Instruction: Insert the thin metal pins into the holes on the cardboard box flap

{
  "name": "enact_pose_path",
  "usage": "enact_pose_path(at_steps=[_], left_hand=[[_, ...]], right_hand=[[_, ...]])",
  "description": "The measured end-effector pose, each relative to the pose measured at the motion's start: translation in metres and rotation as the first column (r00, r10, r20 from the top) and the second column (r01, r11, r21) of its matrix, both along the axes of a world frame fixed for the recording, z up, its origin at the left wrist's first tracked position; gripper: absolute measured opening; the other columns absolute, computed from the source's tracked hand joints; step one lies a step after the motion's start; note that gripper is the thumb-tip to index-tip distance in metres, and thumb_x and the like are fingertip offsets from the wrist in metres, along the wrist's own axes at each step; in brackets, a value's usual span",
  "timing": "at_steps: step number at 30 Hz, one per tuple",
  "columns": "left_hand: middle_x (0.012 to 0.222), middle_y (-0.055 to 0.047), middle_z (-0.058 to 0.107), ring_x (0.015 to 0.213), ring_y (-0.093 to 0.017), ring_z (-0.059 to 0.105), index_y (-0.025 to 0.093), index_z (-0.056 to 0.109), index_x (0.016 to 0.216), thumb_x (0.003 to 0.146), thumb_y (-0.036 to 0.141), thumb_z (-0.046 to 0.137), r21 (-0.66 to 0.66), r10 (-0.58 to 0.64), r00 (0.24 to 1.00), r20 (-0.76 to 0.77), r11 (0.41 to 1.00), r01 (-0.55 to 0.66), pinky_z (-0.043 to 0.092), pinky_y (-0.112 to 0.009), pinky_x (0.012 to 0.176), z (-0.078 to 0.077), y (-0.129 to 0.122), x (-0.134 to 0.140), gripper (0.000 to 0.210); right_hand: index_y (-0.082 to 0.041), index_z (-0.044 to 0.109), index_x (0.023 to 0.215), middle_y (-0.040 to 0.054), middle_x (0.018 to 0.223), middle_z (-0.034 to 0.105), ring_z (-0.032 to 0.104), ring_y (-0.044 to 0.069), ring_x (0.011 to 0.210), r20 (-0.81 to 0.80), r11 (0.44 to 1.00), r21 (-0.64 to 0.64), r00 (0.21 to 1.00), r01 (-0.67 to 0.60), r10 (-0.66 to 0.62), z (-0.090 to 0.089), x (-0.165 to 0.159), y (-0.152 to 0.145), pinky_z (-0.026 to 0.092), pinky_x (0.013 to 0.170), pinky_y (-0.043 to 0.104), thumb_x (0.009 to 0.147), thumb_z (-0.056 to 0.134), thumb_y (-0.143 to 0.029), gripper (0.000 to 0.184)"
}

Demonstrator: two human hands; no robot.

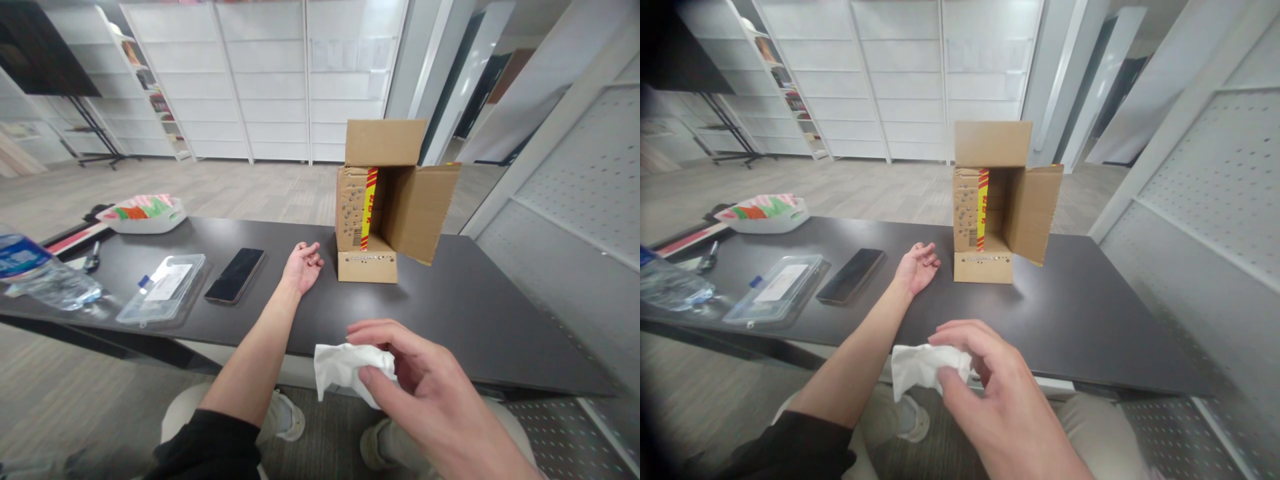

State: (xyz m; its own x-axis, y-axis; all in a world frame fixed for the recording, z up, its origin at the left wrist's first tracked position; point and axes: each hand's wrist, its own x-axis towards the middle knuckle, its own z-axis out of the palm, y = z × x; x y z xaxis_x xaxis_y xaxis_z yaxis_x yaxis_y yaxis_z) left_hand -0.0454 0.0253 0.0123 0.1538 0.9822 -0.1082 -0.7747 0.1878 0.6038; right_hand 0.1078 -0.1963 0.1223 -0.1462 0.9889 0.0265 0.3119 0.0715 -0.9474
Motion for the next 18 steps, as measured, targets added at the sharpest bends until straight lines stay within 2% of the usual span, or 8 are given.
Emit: enact_pose_path(at_steps=[4, 7, 11, 14, 18], left_hand=[[0.073, 0.006, 0.059, 0.043, -0.004, 0.032, 0.020, 0.037, 0.071, 0.062, 0.004, 0.069, -0.004, 0.002, 1.000, 0.001, 1.000, -0.002, 0.034, -0.025, 0.054, 0.000, 0.000, 0.000, 0.037], [0.072, 0.006, 0.058, 0.043, -0.004, 0.032, 0.019, 0.037, 0.070, 0.062, 0.005, 0.070, -0.006, 0.007, 1.000, -0.007, 1.000, -0.007, 0.033, -0.024, 0.054, 0.002, -0.001, 0.000, 0.037], [0.072, 0.006, 0.058, 0.043, -0.004, 0.032, 0.019, 0.036, 0.070, 0.061, 0.005, 0.070, -0.010, 0.007, 1.000, -0.010, 1.000, -0.007, 0.033, -0.024, 0.054, 0.003, -0.002, 0.000, 0.038], [0.072, 0.006, 0.058, 0.043, -0.004, 0.032, 0.019, 0.036, 0.070, 0.061, 0.005, 0.070, -0.008, 0.005, 1.000, -0.007, 1.000, -0.005, 0.033, -0.024, 0.054, 0.003, -0.001, 0.000, 0.038], [0.069, 0.007, 0.057, 0.042, -0.004, 0.033, 0.020, 0.035, 0.070, 0.061, 0.004, 0.069, -0.018, 0.014, 1.000, -0.009, 1.000, -0.015, 0.033, -0.024, 0.053, 0.002, 0.000, 0.001, 0.039]], right_hand=[[-0.024, 0.070, 0.096, 0.0018, 0.083, 0.067, 0.060, 0.015, 0.068, 0.004, 0.999, -0.031, 0.999, 0.033, -0.033, 0.002, 0.000, -0.003, 0.048, 0.060, 0.024, 0.079, 0.059, -0.026, 0.020], [-0.024, 0.068, 0.105, 0.0006, 0.076, 0.066, 0.059, 0.015, 0.064, -0.024, 0.994, -0.083, 0.997, 0.074, -0.076, 0.002, 0.000, -0.004, 0.047, 0.055, 0.024, 0.077, 0.063, -0.028, 0.028], [-0.023, 0.067, 0.105, -0.0002, 0.070, 0.064, 0.058, 0.014, 0.060, -0.100, 0.988, -0.123, 0.989, 0.096, -0.109, 0.004, 0.001, -0.006, 0.047, 0.052, 0.023, 0.072, 0.070, -0.032, 0.034], [-0.024, 0.068, 0.103, 0.0007, 0.067, 0.063, 0.059, 0.015, 0.059, -0.183, 0.976, -0.163, 0.968, 0.142, -0.172, 0.017, -0.001, -0.012, 0.048, 0.051, 0.024, 0.073, 0.071, -0.035, 0.032], [-0.030, 0.069, 0.100, 0.0028, 0.071, 0.066, 0.061, 0.017, 0.057, -0.275, 0.981, -0.110, 0.944, 0.158, -0.183, 0.038, -0.002, -0.029, 0.049, 0.049, 0.027, 0.073, 0.072, -0.034, 0.028]])
